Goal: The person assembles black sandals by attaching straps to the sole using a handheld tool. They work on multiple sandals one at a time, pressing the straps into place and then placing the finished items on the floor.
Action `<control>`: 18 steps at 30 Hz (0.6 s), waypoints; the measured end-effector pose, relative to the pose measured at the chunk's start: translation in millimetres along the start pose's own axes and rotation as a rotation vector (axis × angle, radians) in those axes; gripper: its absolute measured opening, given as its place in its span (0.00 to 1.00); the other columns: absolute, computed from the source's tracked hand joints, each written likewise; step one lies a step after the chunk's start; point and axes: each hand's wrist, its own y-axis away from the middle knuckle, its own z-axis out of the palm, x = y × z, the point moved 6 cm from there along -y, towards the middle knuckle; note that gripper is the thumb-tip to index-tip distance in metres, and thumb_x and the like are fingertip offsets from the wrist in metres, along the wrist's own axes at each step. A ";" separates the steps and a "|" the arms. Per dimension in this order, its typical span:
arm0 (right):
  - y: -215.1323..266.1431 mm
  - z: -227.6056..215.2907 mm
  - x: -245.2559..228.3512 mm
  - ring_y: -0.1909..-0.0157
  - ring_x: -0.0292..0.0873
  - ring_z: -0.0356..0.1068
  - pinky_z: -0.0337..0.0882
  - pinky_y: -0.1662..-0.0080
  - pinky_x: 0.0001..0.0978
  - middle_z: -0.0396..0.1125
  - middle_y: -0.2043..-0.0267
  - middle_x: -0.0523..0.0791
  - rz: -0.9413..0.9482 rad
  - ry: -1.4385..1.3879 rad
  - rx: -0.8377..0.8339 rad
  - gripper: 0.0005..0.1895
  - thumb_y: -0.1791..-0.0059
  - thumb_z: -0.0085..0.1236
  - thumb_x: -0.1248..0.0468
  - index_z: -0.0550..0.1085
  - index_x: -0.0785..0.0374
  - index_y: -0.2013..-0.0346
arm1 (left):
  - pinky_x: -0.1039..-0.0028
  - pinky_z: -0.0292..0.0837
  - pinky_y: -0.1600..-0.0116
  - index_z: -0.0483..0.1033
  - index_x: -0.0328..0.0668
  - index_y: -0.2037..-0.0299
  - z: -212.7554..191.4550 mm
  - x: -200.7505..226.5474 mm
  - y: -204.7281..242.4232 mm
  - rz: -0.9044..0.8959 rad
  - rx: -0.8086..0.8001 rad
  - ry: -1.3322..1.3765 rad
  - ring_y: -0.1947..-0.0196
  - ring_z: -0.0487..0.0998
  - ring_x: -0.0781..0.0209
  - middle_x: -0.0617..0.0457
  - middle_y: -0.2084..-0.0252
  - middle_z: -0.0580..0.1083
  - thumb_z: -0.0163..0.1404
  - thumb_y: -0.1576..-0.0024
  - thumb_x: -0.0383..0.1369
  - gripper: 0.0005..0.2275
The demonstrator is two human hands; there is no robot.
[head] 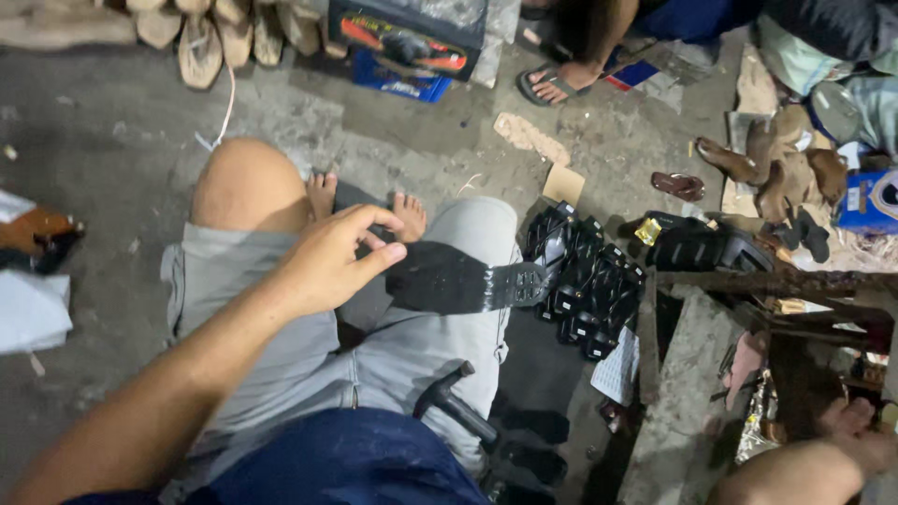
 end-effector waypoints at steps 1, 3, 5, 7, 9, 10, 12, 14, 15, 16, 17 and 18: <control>4.4 6.6 5.2 0.45 0.50 0.75 0.78 0.43 0.43 0.73 0.47 0.51 0.012 -0.015 -0.035 0.13 0.47 0.61 0.61 0.71 0.63 0.52 | 0.69 0.76 0.56 0.74 0.38 0.50 4.7 -0.6 2.2 -0.002 -0.022 0.001 0.61 0.84 0.61 0.50 0.54 0.78 0.57 0.43 0.36 0.15; 15.2 18.1 9.8 0.45 0.50 0.75 0.78 0.43 0.43 0.73 0.47 0.51 0.037 -0.032 -0.104 0.12 0.47 0.61 0.62 0.71 0.63 0.52 | 0.69 0.76 0.55 0.75 0.38 0.50 13.7 0.5 4.4 0.005 -0.055 0.022 0.61 0.84 0.61 0.50 0.53 0.78 0.57 0.43 0.36 0.14; 33.3 28.3 13.1 0.45 0.50 0.75 0.78 0.44 0.42 0.73 0.47 0.51 0.068 -0.050 -0.170 0.11 0.47 0.62 0.64 0.71 0.63 0.53 | 0.70 0.77 0.55 0.75 0.37 0.51 21.1 3.8 2.2 0.029 -0.077 0.060 0.61 0.84 0.62 0.50 0.52 0.78 0.57 0.43 0.36 0.14; 62.1 43.2 22.3 0.45 0.50 0.75 0.78 0.44 0.41 0.73 0.47 0.52 0.108 -0.067 -0.239 0.10 0.47 0.62 0.65 0.71 0.63 0.53 | 0.71 0.78 0.55 0.76 0.38 0.50 34.7 8.8 -3.8 0.022 -0.098 0.151 0.60 0.84 0.63 0.51 0.52 0.79 0.57 0.43 0.36 0.15; 102.7 59.4 41.5 0.45 0.50 0.75 0.78 0.44 0.41 0.72 0.47 0.52 0.183 -0.081 -0.326 0.10 0.46 0.62 0.67 0.71 0.63 0.54 | 0.72 0.78 0.55 0.77 0.39 0.49 58.7 20.1 -9.3 0.015 -0.155 0.234 0.59 0.84 0.64 0.52 0.51 0.80 0.56 0.43 0.37 0.15; 126.0 67.1 52.6 0.45 0.50 0.75 0.78 0.44 0.40 0.72 0.47 0.52 0.223 -0.091 -0.370 0.09 0.46 0.63 0.68 0.70 0.63 0.54 | 0.73 0.77 0.55 0.77 0.39 0.49 76.5 28.7 -11.6 0.012 -0.202 0.273 0.58 0.83 0.65 0.52 0.51 0.80 0.56 0.43 0.37 0.15; 178.3 80.3 75.7 0.45 0.50 0.75 0.78 0.44 0.40 0.72 0.47 0.52 0.308 -0.104 -0.471 0.09 0.46 0.63 0.69 0.70 0.63 0.55 | 0.69 0.79 0.56 0.78 0.40 0.46 124.6 44.9 -11.5 -0.092 -0.409 0.454 0.57 0.83 0.61 0.48 0.54 0.83 0.54 0.41 0.41 0.17; 230.2 94.6 96.4 0.45 0.50 0.75 0.77 0.44 0.39 0.72 0.46 0.52 0.377 -0.120 -0.578 0.09 0.46 0.63 0.71 0.70 0.63 0.55 | 0.64 0.77 0.53 0.67 0.41 0.38 171.3 70.3 -7.4 -0.174 -0.627 0.843 0.51 0.81 0.57 0.47 0.44 0.76 0.52 0.40 0.46 0.25; 253.8 103.7 104.5 0.45 0.50 0.75 0.77 0.44 0.39 0.72 0.46 0.52 0.379 -0.122 -0.642 0.09 0.46 0.63 0.72 0.70 0.63 0.56 | 0.62 0.76 0.52 0.62 0.46 0.35 192.3 71.5 2.4 -0.387 -0.765 0.962 0.50 0.80 0.55 0.48 0.43 0.74 0.46 0.40 0.52 0.27; 274.2 112.8 109.5 0.45 0.50 0.75 0.77 0.44 0.39 0.72 0.46 0.53 0.368 -0.125 -0.699 0.09 0.46 0.63 0.72 0.70 0.63 0.56 | 0.60 0.76 0.51 0.57 0.52 0.32 209.9 73.7 15.4 -0.607 -0.898 1.077 0.50 0.79 0.52 0.49 0.42 0.72 0.41 0.40 0.57 0.30; 287.1 127.5 106.8 0.44 0.51 0.75 0.77 0.42 0.41 0.72 0.45 0.54 0.223 -0.090 -0.803 0.09 0.47 0.62 0.72 0.70 0.64 0.56 | 0.59 0.76 0.49 0.58 0.48 0.31 218.7 87.9 22.2 -0.579 -0.995 1.326 0.48 0.79 0.51 0.47 0.42 0.72 0.43 0.38 0.58 0.31; 300.2 142.5 102.8 0.43 0.51 0.75 0.77 0.40 0.43 0.73 0.44 0.55 0.073 -0.056 -0.902 0.10 0.48 0.61 0.72 0.69 0.65 0.56 | 0.57 0.76 0.46 0.59 0.44 0.30 221.7 101.0 28.4 -0.540 -1.087 1.576 0.46 0.78 0.50 0.45 0.41 0.72 0.44 0.36 0.59 0.33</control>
